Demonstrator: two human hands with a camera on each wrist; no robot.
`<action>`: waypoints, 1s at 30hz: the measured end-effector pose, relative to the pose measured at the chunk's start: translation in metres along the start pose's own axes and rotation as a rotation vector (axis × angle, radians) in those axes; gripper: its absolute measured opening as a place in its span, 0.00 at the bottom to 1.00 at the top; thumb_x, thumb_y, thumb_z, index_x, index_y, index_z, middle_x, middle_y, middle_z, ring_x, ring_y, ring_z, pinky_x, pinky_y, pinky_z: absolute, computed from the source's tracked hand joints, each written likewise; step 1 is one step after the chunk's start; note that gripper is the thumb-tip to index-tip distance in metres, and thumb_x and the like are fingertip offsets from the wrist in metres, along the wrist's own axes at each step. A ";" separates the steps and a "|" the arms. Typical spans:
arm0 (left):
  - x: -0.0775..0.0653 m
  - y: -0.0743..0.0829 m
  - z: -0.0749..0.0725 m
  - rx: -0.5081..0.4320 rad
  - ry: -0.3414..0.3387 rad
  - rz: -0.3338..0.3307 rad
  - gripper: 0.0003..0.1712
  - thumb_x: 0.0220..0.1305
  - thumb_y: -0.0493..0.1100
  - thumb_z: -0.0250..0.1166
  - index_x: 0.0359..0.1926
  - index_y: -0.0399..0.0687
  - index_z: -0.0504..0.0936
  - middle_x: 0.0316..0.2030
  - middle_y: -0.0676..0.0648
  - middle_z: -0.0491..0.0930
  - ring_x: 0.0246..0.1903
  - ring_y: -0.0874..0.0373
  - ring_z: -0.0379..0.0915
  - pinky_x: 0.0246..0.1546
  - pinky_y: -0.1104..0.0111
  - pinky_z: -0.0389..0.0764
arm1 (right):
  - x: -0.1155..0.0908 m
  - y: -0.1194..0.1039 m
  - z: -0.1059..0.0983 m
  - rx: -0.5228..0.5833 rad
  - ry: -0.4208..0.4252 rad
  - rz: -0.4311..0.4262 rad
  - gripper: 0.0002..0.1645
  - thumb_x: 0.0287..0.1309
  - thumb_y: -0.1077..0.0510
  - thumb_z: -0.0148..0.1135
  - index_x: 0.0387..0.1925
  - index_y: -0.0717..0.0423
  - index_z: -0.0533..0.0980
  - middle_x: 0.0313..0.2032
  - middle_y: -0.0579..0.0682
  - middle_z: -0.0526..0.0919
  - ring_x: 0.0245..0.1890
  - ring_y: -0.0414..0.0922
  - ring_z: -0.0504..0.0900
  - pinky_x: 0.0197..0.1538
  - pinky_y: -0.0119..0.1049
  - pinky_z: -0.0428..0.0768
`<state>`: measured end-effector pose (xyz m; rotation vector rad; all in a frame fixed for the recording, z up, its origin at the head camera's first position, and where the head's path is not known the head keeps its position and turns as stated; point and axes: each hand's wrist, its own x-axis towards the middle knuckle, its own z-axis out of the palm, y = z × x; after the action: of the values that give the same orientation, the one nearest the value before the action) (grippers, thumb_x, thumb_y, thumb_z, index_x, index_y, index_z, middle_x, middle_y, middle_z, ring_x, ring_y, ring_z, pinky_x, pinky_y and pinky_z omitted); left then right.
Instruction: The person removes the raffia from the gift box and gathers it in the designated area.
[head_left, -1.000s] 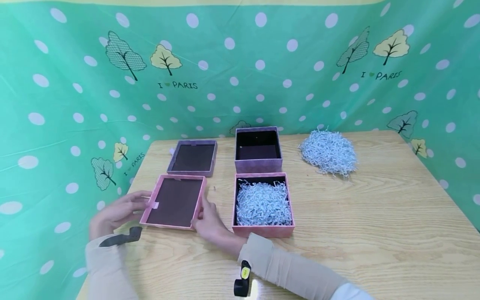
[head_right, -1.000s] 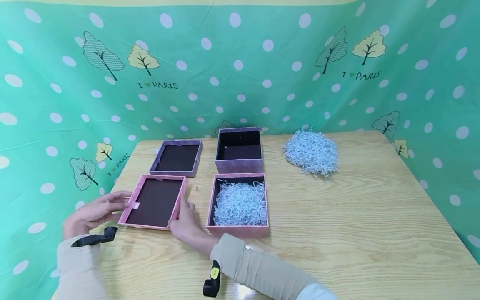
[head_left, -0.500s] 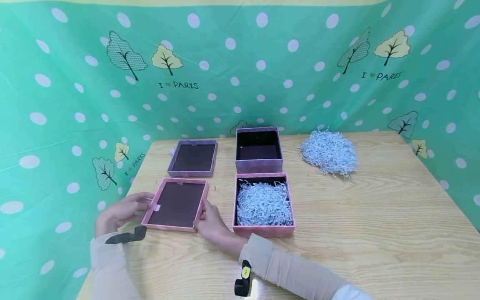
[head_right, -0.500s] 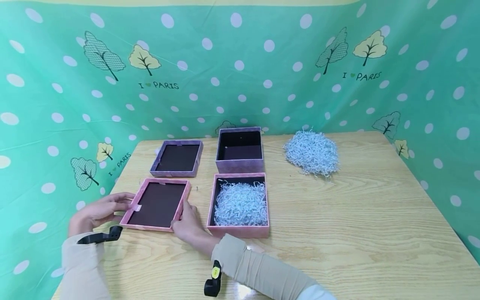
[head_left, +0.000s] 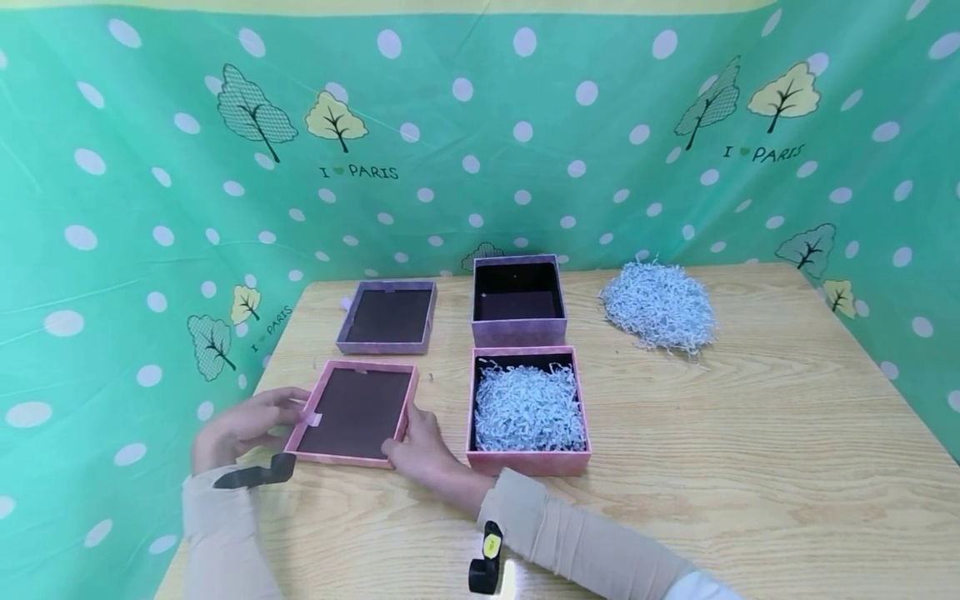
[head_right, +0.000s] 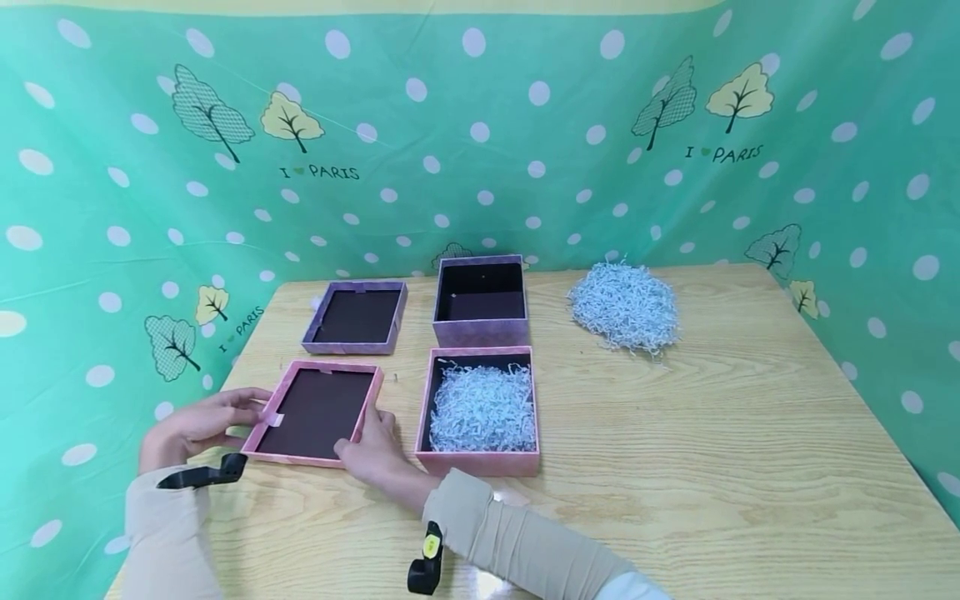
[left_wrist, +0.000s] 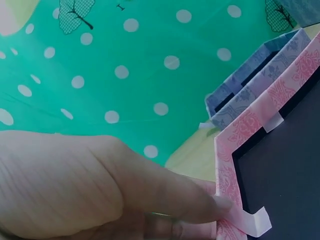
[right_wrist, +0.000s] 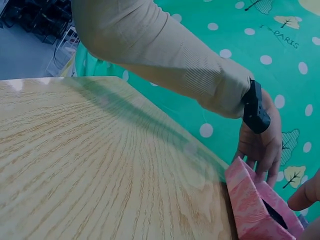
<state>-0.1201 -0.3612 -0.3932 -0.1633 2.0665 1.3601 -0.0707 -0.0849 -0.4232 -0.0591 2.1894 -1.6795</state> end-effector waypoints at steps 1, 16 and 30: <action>-0.001 0.001 0.001 0.015 0.009 -0.001 0.32 0.66 0.41 0.60 0.65 0.35 0.59 0.46 0.43 0.80 0.46 0.51 0.79 0.50 0.53 0.81 | -0.001 -0.001 -0.001 -0.009 0.002 0.000 0.50 0.50 0.60 0.61 0.74 0.52 0.51 0.62 0.57 0.62 0.62 0.51 0.64 0.70 0.50 0.61; -0.013 0.067 0.013 0.218 0.331 0.181 0.37 0.74 0.57 0.44 0.67 0.29 0.56 0.59 0.30 0.67 0.51 0.53 0.72 0.50 0.69 0.81 | -0.022 -0.057 -0.035 -0.007 -0.173 -0.262 0.40 0.62 0.58 0.56 0.72 0.48 0.52 0.66 0.52 0.61 0.64 0.47 0.65 0.66 0.41 0.70; 0.012 0.118 0.070 0.100 0.204 0.412 0.28 0.73 0.52 0.51 0.64 0.37 0.63 0.55 0.31 0.71 0.52 0.44 0.77 0.57 0.54 0.77 | -0.031 -0.081 -0.114 -0.016 -0.139 -0.373 0.32 0.65 0.59 0.55 0.68 0.44 0.60 0.61 0.47 0.69 0.58 0.43 0.72 0.58 0.40 0.76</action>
<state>-0.1494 -0.2447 -0.3263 0.1852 2.4286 1.5234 -0.0946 0.0047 -0.3142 -0.6036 2.1849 -1.7823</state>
